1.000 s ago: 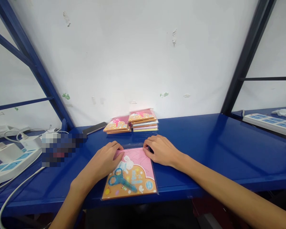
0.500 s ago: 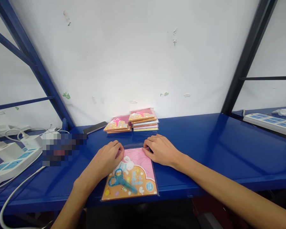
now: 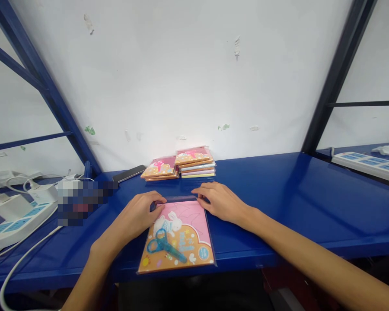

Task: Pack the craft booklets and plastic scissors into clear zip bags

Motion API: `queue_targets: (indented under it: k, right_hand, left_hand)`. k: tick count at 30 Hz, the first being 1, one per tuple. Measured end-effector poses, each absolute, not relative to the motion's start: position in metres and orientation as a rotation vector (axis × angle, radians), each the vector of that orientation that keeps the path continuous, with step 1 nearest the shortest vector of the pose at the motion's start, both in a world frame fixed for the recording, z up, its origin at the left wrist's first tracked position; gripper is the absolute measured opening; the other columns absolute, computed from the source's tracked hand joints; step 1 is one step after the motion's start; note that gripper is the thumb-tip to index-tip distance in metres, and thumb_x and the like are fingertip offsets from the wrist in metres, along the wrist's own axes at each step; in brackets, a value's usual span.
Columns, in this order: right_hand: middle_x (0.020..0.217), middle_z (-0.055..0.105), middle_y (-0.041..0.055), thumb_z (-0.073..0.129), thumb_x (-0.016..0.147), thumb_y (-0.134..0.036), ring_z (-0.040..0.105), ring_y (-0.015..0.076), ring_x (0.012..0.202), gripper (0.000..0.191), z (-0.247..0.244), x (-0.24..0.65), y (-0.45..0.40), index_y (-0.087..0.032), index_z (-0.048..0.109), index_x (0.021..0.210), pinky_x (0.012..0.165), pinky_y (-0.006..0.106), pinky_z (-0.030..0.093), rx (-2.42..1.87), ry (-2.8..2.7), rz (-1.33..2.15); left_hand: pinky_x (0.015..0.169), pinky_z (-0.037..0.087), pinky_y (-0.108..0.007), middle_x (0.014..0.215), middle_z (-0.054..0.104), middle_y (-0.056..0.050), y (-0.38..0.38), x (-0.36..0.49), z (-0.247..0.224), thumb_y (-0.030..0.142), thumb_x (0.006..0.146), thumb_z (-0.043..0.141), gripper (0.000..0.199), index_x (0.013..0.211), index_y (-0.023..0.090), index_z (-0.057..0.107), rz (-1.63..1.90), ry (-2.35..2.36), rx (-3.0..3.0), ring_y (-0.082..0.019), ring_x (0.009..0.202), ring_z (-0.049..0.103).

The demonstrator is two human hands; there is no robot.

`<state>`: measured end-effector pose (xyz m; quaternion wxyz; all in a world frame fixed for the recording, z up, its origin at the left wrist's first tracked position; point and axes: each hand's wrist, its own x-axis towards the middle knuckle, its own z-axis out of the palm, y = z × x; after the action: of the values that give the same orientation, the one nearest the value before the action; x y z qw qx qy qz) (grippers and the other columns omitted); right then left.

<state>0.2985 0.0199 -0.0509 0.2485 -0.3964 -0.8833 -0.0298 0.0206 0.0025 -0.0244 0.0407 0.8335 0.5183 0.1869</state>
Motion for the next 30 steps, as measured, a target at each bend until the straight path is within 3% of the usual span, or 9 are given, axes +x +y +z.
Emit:
queue_targets:
  k: [6, 13, 19, 23, 27, 30]
  right_hand:
    - [0.101, 0.074, 0.0074, 0.057, 0.097, -0.016, 0.069, 0.0227, 0.092, 0.022, -0.053, 0.298, 0.018, -0.018, 0.076, 0.108, 0.084, 0.036, 0.052, -0.986, -2.427, -0.140]
    - [0.099, 0.073, 0.0068, 0.059, 0.095, -0.013, 0.068, 0.0217, 0.090, 0.019, -0.053, 0.300, 0.019, -0.017, 0.074, 0.105, 0.083, 0.036, 0.052, -0.898, -2.426, -0.151]
    - [0.102, 0.073, 0.0060, 0.060, 0.095, -0.013, 0.067, 0.0213, 0.092, 0.018, -0.049, 0.301, 0.018, -0.019, 0.073, 0.105, 0.086, 0.036, 0.050, -0.860, -2.450, -0.104]
    - [0.104, 0.073, 0.0053, 0.058, 0.095, -0.012, 0.068, 0.0213, 0.094, 0.019, -0.048, 0.301, 0.016, -0.020, 0.072, 0.105, 0.088, 0.036, 0.050, -0.877, -2.461, -0.089]
    - [0.105, 0.074, 0.0045, 0.057, 0.094, -0.010, 0.068, 0.0209, 0.095, 0.020, -0.048, 0.301, 0.014, -0.020, 0.071, 0.104, 0.088, 0.036, 0.049, -0.885, -2.477, -0.070]
    - [0.104, 0.074, 0.0042, 0.057, 0.093, -0.009, 0.068, 0.0206, 0.094, 0.020, -0.047, 0.301, 0.014, -0.019, 0.071, 0.102, 0.088, 0.036, 0.048, -0.879, -2.482, -0.059]
  left_hand:
    - [0.086, 0.047, -0.031, 0.105, 0.078, -0.004, 0.006, 0.018, -0.022, 0.021, 0.092, 0.053, 0.024, 0.099, 0.022, 0.076, 0.572, 1.557, 2.542, -0.023, 0.101, 0.069]
    - [0.086, 0.044, -0.034, 0.103, 0.077, -0.005, 0.010, 0.014, -0.027, 0.014, 0.091, 0.048, 0.029, 0.096, 0.024, 0.075, 0.543, 1.562, 2.602, -0.025, 0.100, 0.068]
    - [0.070, 0.041, -0.031, 0.086, 0.072, -0.002, 0.007, 0.012, -0.026, 0.011, 0.091, 0.044, 0.024, 0.097, 0.025, 0.062, 0.571, 1.574, 2.624, -0.022, 0.080, 0.066]
    - [0.077, 0.045, -0.031, 0.095, 0.072, -0.003, 0.003, 0.013, -0.025, 0.013, 0.095, 0.042, 0.025, 0.108, 0.025, 0.060, 0.656, 1.539, 2.593, -0.022, 0.089, 0.067]
    - [0.091, 0.047, -0.037, 0.109, 0.072, -0.007, 0.000, 0.015, -0.025, 0.028, 0.094, 0.055, 0.026, 0.116, 0.022, 0.067, 0.635, 1.493, 2.590, -0.025, 0.103, 0.065]
    - [0.097, 0.046, -0.036, 0.118, 0.070, -0.006, -0.002, 0.018, -0.023, 0.030, 0.092, 0.061, 0.029, 0.118, 0.022, 0.071, 0.619, 1.422, 2.580, -0.025, 0.111, 0.063]
